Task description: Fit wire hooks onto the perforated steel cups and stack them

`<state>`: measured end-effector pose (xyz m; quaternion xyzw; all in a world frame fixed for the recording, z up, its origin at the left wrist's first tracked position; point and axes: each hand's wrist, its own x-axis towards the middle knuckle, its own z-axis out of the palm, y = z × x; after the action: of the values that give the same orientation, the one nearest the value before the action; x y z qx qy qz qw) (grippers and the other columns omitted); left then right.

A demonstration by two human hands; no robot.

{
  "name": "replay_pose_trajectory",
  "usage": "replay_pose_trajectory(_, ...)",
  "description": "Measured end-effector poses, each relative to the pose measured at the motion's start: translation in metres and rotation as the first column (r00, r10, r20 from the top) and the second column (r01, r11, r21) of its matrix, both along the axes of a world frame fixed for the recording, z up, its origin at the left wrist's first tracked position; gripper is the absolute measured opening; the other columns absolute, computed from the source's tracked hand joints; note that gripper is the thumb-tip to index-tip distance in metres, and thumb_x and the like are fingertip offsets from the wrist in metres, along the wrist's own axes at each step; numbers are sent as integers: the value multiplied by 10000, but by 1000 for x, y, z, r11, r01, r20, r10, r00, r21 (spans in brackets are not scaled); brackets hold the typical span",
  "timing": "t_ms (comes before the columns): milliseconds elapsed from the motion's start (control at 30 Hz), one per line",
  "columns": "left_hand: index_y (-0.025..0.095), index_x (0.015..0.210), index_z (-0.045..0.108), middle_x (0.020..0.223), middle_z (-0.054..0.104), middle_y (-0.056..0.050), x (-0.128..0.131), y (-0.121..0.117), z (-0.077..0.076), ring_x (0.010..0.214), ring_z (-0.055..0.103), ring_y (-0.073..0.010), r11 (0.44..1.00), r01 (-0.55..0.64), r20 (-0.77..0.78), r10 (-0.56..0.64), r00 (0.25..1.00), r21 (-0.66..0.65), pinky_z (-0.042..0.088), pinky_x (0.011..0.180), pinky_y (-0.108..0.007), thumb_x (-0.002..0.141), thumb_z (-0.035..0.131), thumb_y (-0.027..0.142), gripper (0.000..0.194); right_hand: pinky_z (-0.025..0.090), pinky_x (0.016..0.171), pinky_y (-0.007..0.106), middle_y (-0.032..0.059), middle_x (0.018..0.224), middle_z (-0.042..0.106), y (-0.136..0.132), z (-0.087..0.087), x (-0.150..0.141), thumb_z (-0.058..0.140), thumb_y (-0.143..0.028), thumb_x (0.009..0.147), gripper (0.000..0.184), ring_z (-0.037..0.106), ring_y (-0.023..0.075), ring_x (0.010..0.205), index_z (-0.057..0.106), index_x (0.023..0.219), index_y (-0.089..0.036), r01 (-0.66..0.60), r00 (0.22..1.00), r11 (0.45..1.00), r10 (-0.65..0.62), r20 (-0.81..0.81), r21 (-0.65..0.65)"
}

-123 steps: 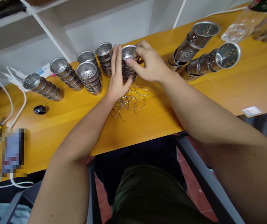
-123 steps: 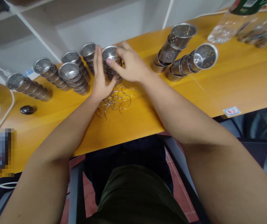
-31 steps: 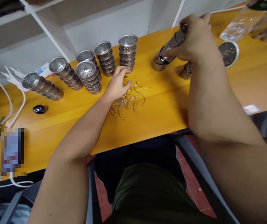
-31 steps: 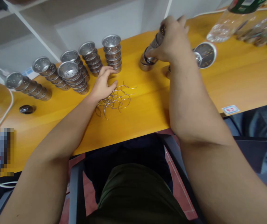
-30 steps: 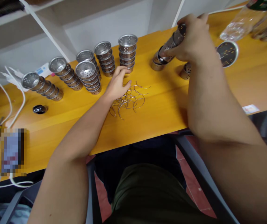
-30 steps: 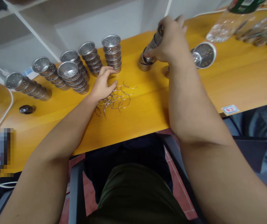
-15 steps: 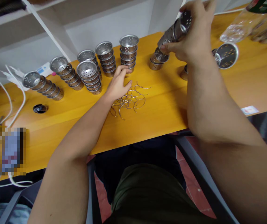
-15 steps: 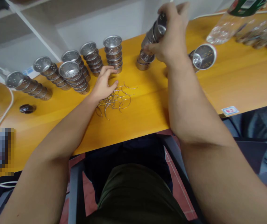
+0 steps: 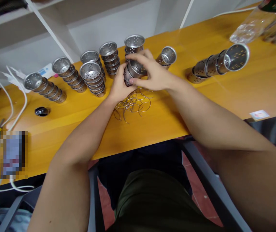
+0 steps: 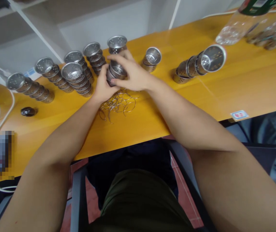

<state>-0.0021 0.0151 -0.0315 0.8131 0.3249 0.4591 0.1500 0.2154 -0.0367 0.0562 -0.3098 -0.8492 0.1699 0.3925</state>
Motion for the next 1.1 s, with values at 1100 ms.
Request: replay_pose_trajectory(1100,312,1592,448,1586,643,-113,-1,-39,46,1516,621,-331,999,-26,-120,20,993,-46,441,1354,-521,898,753,746,874,447,1065,617,41,1337,650,-15,33,31,870,-811,807,478,562,380,1105,716,1001,-402,-86,996,952,91,3,-293)
